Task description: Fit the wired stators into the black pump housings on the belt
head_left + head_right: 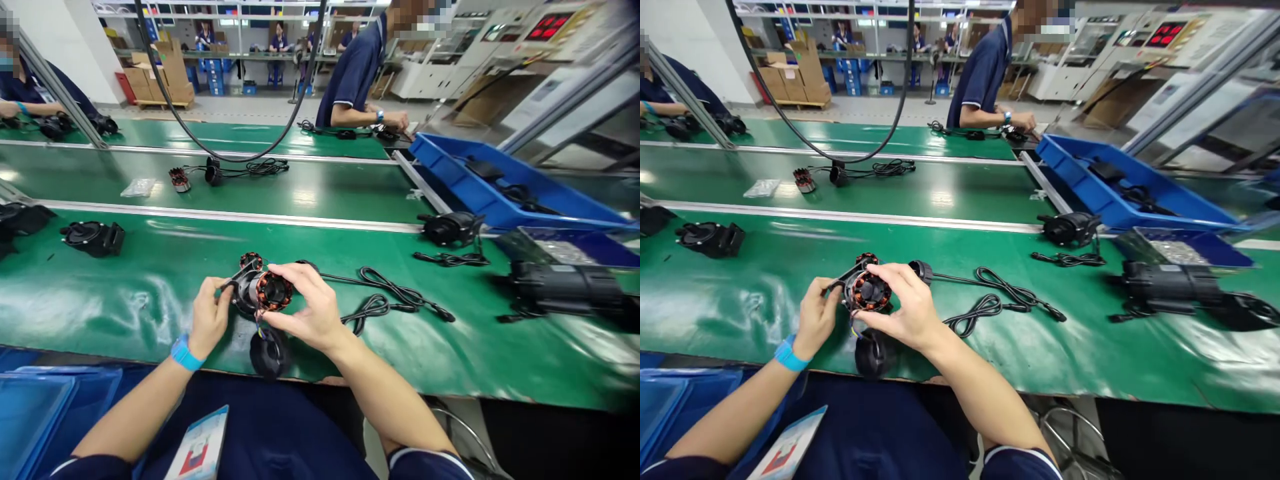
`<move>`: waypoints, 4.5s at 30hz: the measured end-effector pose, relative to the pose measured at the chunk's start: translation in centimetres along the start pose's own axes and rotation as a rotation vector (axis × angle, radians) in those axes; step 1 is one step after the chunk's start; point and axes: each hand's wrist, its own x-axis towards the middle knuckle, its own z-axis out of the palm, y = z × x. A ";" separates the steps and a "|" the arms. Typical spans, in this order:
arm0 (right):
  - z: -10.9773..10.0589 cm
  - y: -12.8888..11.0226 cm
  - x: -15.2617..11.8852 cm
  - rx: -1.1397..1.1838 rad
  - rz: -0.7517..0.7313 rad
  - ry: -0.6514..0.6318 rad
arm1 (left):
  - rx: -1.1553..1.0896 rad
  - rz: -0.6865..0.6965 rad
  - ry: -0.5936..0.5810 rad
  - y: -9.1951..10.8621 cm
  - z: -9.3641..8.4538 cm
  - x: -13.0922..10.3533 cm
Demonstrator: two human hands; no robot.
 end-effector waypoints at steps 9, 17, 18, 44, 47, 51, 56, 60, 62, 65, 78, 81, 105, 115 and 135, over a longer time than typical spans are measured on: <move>1.1 1.1 0.8 -0.030 0.029 -0.220 | -0.092 0.001 -0.042 0.0 0.3 -0.5; 0.7 0.8 1.7 -0.031 0.120 -0.270 | -0.139 -0.031 -0.087 -0.6 0.0 -0.5; 0.7 0.9 1.8 -0.012 0.088 -0.311 | -0.145 -0.032 -0.100 -0.6 0.0 -0.4; 2.8 1.3 -2.1 -0.110 -0.159 -0.100 | -0.889 -0.378 -0.495 5.2 -5.8 -5.8; 3.4 1.8 -3.1 -0.049 0.020 -0.275 | -0.790 -0.456 -0.439 4.8 -5.3 -6.0; 3.4 1.2 -3.8 -0.038 -0.015 -0.163 | -0.804 -0.339 -0.545 4.5 -5.1 -6.5; 3.3 1.2 -3.9 -0.088 -0.043 -0.137 | -0.324 -0.057 -0.178 2.5 -4.5 -5.0; 4.6 2.4 -4.0 -0.128 0.104 -0.253 | -0.068 0.047 -0.204 1.3 -1.8 -2.8; 4.6 2.2 -3.9 -0.098 0.110 -0.274 | -0.099 0.088 -0.192 1.6 -0.1 -2.1; 2.8 0.2 -3.6 0.026 0.132 -0.292 | -0.116 0.107 -0.016 2.5 1.6 -1.4; 9.7 -5.2 -9.6 1.575 0.918 -0.059 | 0.289 0.405 0.589 6.1 -3.7 3.8; 8.0 -5.9 -7.3 1.382 0.732 0.269 | 0.252 0.303 0.480 6.0 -3.7 2.5; 1.3 3.6 4.2 0.482 0.050 -0.559 | -0.259 0.283 -0.272 1.3 -1.5 -1.9; 2.0 1.9 2.7 0.302 0.207 -0.543 | 0.007 0.506 -0.279 -1.3 -5.1 0.4; -0.3 2.0 4.9 0.248 0.057 -0.793 | -0.035 0.345 -0.162 3.3 -6.8 5.0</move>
